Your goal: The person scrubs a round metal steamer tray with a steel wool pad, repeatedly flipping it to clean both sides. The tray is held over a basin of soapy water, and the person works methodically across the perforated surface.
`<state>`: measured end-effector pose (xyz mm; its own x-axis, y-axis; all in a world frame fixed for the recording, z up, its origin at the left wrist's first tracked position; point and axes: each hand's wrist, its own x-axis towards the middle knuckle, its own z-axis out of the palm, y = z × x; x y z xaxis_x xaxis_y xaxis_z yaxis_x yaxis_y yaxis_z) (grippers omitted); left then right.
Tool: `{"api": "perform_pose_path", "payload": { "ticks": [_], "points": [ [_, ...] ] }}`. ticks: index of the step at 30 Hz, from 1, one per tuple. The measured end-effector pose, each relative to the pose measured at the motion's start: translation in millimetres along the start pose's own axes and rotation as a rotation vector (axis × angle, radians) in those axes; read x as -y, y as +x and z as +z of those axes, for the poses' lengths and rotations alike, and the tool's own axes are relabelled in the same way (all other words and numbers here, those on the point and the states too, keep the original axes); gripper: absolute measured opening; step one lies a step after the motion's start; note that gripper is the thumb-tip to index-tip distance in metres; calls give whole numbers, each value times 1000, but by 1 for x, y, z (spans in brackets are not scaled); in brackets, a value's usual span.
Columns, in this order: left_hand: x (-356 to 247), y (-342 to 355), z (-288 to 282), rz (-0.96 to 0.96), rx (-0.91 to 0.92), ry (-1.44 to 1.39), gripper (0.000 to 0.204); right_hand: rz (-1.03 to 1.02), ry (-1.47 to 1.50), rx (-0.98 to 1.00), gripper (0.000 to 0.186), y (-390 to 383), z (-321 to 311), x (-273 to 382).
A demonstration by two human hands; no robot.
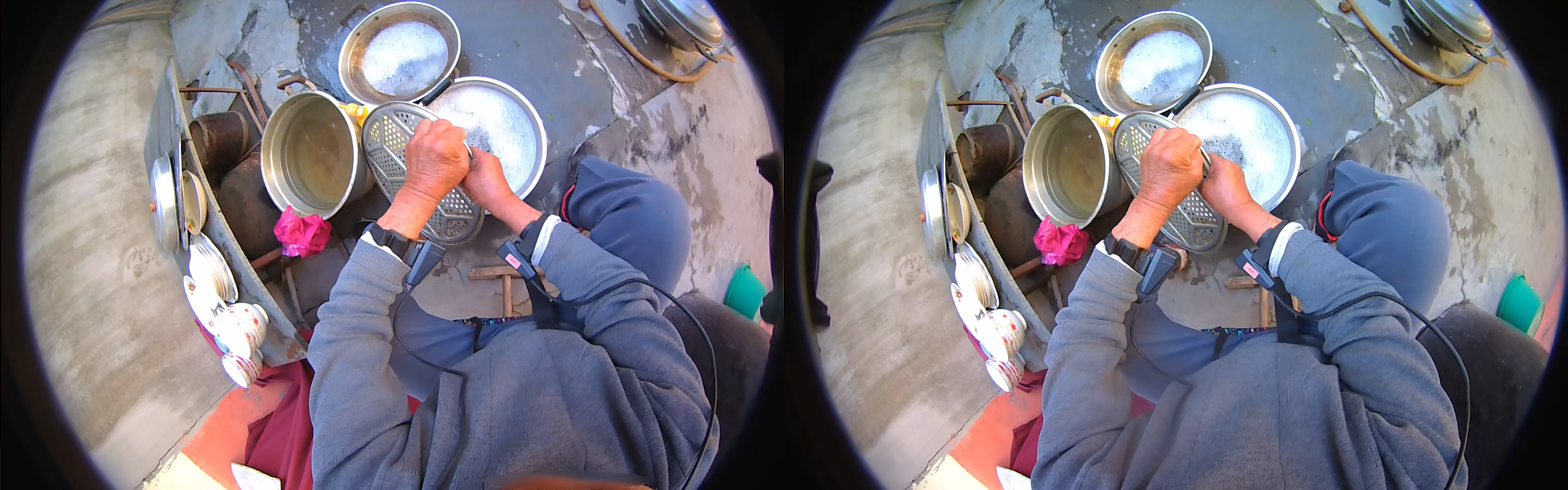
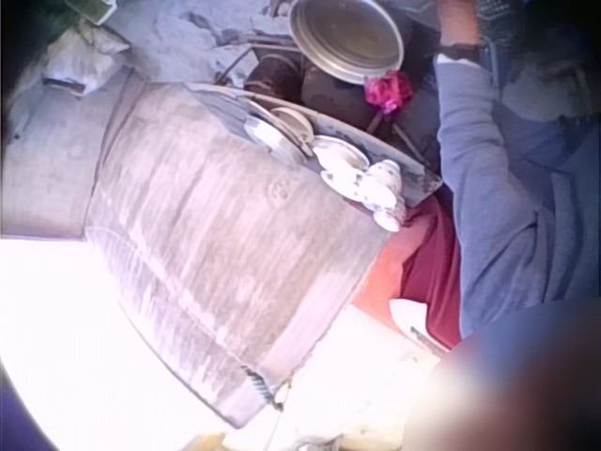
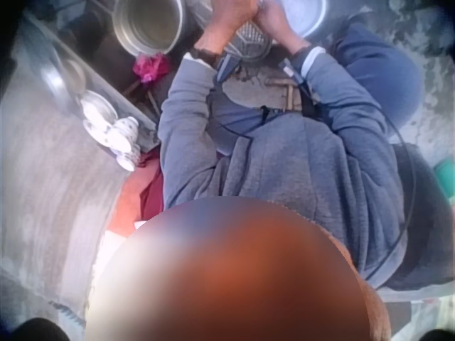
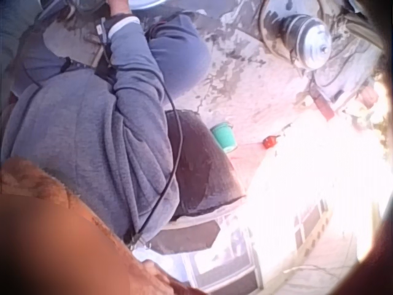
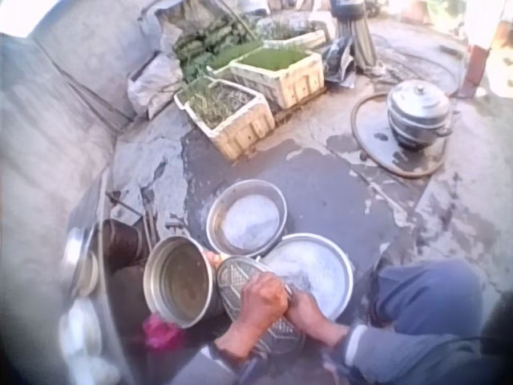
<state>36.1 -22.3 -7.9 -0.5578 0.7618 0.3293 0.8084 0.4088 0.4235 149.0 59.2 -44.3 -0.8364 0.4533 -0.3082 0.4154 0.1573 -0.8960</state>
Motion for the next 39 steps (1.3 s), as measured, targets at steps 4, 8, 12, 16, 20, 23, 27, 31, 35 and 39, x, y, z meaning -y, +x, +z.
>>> {"api": "perform_pose_path", "payload": {
  "ticks": [4, 8, 12, 16, 20, 23, 27, 31, 35, 39],
  "points": [
    [22, 18, -8, -50, -22, 111, 4, 27, 69, 8, 27, -3, 2, 0],
    [31, 32, -11, -131, -32, 154, 4, 63, 93, 35, 34, -2, 1, -1],
    [-3, 4, 1, -11, -12, -4, 3, 38, 6, -15, 23, 0, 3, -3],
    [5, 6, 0, 13, -57, -22, 5, 29, 69, 7, 24, -1, 1, 0],
    [27, 32, -8, -162, -50, 92, 3, 80, 111, 29, 26, 0, -1, 4],
    [10, 22, -3, -151, -95, 13, 4, 20, 17, 15, 26, 2, -2, 0],
    [-7, -2, 2, -67, -39, -121, 5, -13, 40, -4, 25, 1, 0, -4],
    [21, 19, -5, -98, -61, 12, 4, 62, 102, 26, 26, -2, -1, 1],
    [20, 29, -7, -157, -63, 22, 4, 60, 83, 29, 27, 0, -2, 2],
    [-8, 6, -3, -51, -64, -152, 5, 9, 56, 3, 24, 0, 1, -2]
  ]
}}
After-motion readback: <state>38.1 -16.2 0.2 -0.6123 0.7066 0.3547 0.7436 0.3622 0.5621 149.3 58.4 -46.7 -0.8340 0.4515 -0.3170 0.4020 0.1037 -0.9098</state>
